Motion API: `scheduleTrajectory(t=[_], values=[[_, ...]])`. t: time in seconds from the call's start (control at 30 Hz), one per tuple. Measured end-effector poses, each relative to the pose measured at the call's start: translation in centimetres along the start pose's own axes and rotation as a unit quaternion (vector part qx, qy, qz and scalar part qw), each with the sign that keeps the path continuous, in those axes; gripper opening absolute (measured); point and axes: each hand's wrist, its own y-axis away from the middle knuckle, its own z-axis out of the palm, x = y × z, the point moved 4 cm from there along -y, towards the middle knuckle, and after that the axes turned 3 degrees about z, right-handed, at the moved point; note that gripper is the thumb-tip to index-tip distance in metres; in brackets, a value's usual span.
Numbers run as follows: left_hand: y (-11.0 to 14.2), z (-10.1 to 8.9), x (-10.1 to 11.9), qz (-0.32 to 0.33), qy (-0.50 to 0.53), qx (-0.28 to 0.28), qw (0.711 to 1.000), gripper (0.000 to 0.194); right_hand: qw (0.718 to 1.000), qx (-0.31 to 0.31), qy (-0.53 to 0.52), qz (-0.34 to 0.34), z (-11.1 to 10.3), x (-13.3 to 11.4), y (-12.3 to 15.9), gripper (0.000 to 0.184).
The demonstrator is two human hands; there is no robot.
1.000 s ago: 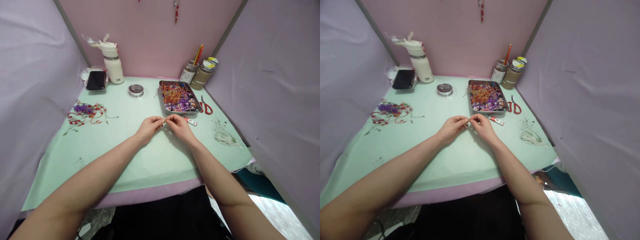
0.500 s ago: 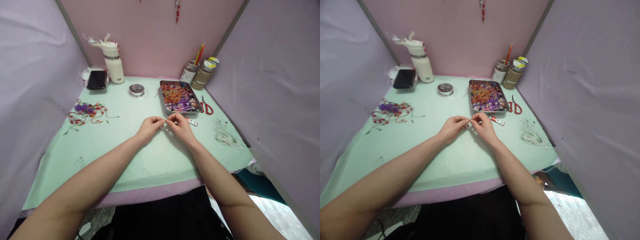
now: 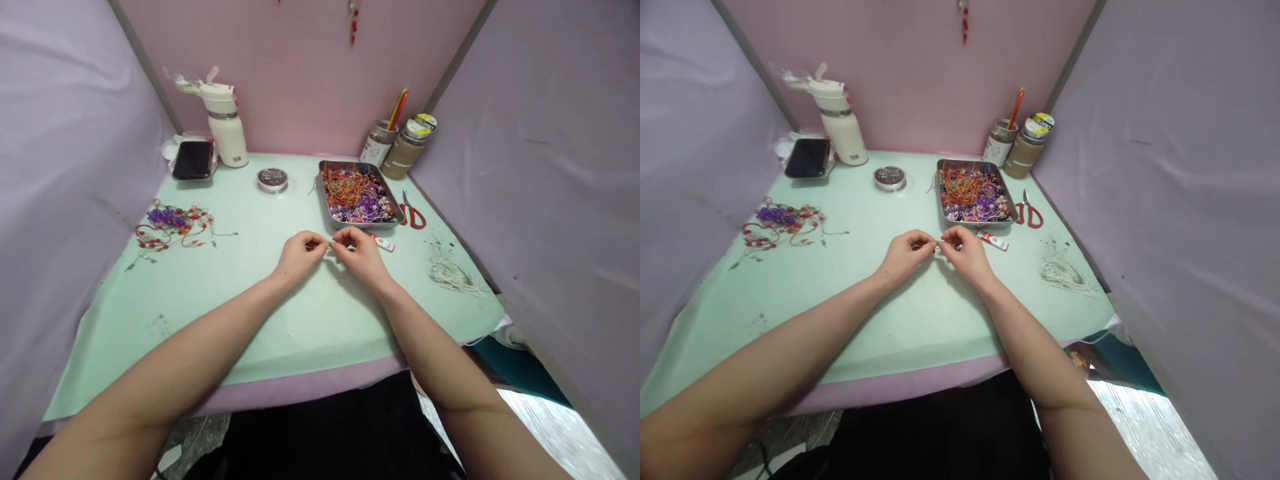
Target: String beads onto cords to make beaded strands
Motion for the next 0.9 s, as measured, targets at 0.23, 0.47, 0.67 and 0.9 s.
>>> scheduleTrajectory(t=[0.23, 0.47, 0.67, 0.9], values=[[0.0, 0.0, -0.1, -0.016, 0.016, -0.002, 1.000, 0.011, 0.992, 0.049, 0.055, -0.104, -0.1, -1.1, 0.5, 0.008], [0.1, 0.0, -0.1, -0.001, 0.014, 0.001, 1.000, 0.011, 0.990, 0.045, 0.083, -0.109, 0.3, -1.1, 0.6, 0.011], [0.1, 0.0, 0.1, 0.004, 0.021, -0.003, 1.000, 0.012, 0.990, 0.045, 0.075, -0.109, 0.2, -0.9, 0.5, 0.012], [0.1, 0.3, -0.2, -0.021, 0.052, -0.018, 0.998, 0.016, 0.983, 0.071, 0.093, -0.139, 0.3, -1.0, 0.5, 0.011]])
